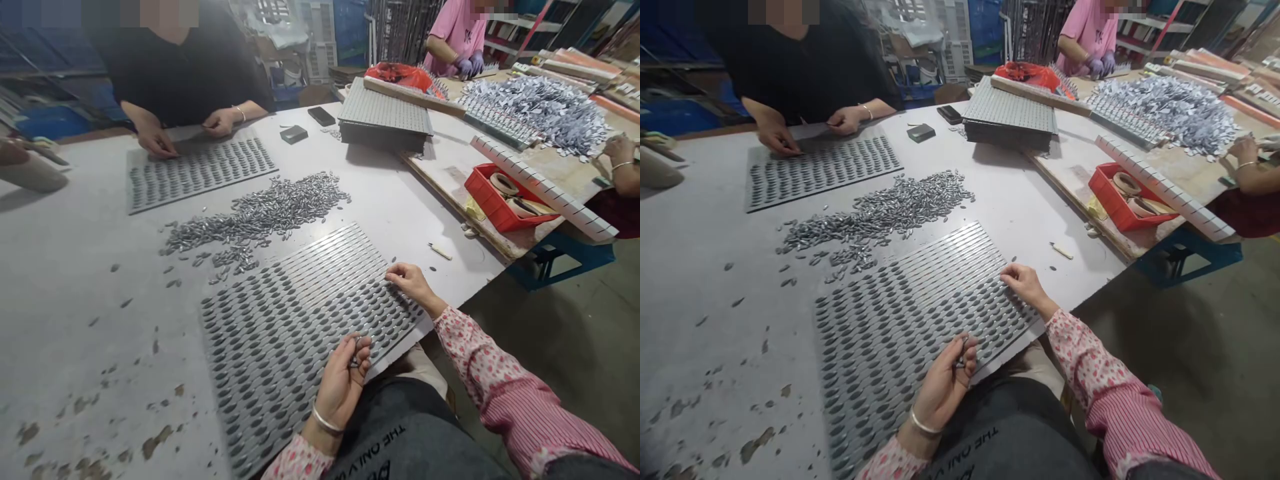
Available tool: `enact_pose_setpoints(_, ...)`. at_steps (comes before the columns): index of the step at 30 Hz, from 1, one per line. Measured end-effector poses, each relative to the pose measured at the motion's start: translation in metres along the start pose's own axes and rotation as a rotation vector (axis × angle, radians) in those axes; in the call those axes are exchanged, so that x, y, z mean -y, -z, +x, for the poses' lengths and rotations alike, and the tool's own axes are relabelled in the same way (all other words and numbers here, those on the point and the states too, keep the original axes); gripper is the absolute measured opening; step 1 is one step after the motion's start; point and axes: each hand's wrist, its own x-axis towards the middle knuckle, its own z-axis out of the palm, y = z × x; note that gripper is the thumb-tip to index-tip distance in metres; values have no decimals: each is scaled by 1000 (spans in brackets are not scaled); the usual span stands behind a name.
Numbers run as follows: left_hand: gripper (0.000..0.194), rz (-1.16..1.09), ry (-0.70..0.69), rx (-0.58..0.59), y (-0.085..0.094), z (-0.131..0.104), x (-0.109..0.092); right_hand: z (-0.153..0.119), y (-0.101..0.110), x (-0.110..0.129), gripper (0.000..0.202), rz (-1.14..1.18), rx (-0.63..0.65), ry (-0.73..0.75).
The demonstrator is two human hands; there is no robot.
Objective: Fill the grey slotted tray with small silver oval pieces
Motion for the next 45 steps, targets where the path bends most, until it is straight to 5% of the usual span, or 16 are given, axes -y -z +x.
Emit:
enact_pose_setpoints(8, 12, 33, 27, 4, 3, -1, 3, 12, -11, -27, 11, -368, -43, 88)
enact_pose_setpoints(17, 9, -26, -26, -85, -9, -7, 1, 3, -11, -8, 8, -405, -142, 140)
enact_pose_setpoints(19, 11, -39, -44, -97, -11, -6, 2, -4, -9, 3, 10, -310, -66, 185)
enact_pose_setpoints(24, 15, -74, -95, -92, 0, 9, 11, -39, -22, 25, 21, 108, 464, 300)
enact_pose_setpoints(26, 15, -81, -117, -70, 4, 12, 12, -51, -34, 31, 23, 246, 517, 269)
enact_pose_setpoints(32, 25, -25, -97, 102, 2, 1, -2, -39, -33, 30, 21, 440, 270, 95)
enact_pose_setpoints(37, 21, 32, -31, -11, -1, -3, -5, 4, 8, 0, 18, 31, 33, 90)
enact_pose_setpoints(40, 19, 4, -44, 12, 0, -3, -3, 18, 20, -22, 17, -159, 43, 94)
enact_pose_setpoints(45, 20, 10, -11, 28, 4, -2, -3, 21, 13, -38, 14, -127, 71, -28)
